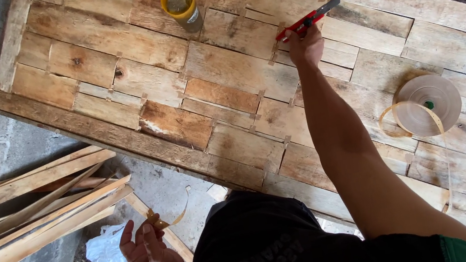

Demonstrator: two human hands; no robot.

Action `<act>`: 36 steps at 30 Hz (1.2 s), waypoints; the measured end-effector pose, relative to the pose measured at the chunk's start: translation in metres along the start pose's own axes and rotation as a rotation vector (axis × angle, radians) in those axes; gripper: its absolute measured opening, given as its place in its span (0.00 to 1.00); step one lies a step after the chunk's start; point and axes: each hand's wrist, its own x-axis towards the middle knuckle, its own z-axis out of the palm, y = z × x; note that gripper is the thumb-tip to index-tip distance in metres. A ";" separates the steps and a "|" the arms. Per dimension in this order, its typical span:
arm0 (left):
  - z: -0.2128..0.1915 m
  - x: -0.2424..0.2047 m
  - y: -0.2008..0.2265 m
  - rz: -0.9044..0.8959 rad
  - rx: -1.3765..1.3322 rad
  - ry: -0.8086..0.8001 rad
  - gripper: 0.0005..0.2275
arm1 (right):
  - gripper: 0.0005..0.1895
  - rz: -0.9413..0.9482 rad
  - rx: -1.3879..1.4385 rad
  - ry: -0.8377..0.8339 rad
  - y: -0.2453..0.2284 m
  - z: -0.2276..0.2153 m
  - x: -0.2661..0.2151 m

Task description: Patching gaps in a wooden surface using thin wood strips, glue, and a utility knife.

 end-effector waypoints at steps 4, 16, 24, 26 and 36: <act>-0.002 0.003 -0.004 0.006 0.008 0.002 0.19 | 0.18 -0.086 0.243 -0.128 -0.008 -0.015 -0.033; 0.011 0.004 0.003 -0.018 0.020 -0.040 0.19 | 0.17 -0.108 0.049 -0.227 -0.014 -0.023 -0.047; 0.007 0.003 0.000 -0.006 -0.026 -0.044 0.19 | 0.20 -0.054 -0.015 -0.172 -0.011 -0.017 -0.048; 0.005 0.004 0.000 -0.002 -0.031 -0.041 0.19 | 0.20 -0.044 -0.016 -0.187 -0.011 -0.020 -0.044; 0.002 0.002 0.002 -0.012 -0.018 -0.025 0.20 | 0.15 -0.052 0.164 -0.179 0.003 -0.019 -0.038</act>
